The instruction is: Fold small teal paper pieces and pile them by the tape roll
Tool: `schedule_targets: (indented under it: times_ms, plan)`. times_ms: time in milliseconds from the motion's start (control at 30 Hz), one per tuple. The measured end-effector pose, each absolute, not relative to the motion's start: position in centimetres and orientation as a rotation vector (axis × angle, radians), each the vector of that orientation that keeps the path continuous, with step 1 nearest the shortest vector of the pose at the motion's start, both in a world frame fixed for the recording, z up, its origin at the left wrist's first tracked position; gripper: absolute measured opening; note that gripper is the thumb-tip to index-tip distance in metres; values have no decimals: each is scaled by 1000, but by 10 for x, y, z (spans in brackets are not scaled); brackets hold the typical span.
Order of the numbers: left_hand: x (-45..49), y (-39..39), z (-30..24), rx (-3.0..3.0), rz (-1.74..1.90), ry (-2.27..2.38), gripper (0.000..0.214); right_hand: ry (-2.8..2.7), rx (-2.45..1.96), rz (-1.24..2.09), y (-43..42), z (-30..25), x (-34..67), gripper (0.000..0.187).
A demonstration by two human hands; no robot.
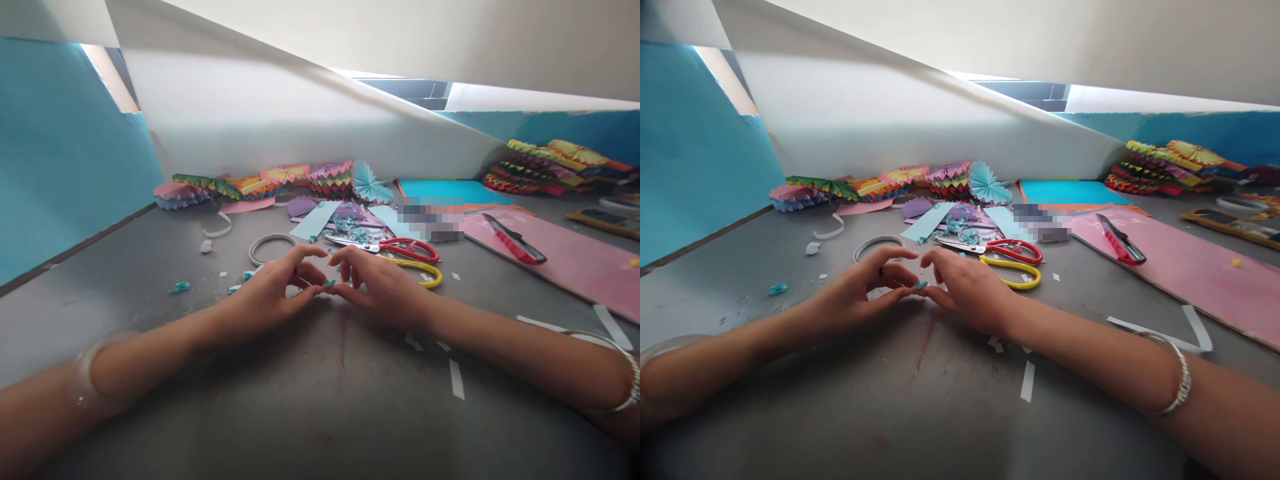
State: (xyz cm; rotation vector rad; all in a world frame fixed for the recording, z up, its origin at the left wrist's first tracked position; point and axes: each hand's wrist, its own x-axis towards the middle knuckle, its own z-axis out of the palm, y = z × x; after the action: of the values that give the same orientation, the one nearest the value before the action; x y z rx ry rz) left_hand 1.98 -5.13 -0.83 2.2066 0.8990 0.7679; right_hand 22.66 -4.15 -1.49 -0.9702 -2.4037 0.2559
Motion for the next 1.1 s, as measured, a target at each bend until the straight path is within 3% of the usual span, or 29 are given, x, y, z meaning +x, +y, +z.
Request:
schedule_targets:
  times_ms: [200,433,633,867,1100]
  plan:
    - [22,-58,1,2066,714,817,41,-2495,-873,158,-43,-11,225,16]
    - [5,-33,18,2411,994,1335,32,-2561,-761,-281,-41,-14,236,20]
    - [-9,-10,15,2599,389,1626,35,-2742,-712,-548,-42,-19,239,28]
    - [-22,-5,16,2537,208,1445,39,-2813,-705,-399,-53,-15,238,37]
    - [-20,0,10,2700,217,1235,33,-2799,-794,-250,-54,-13,240,33]
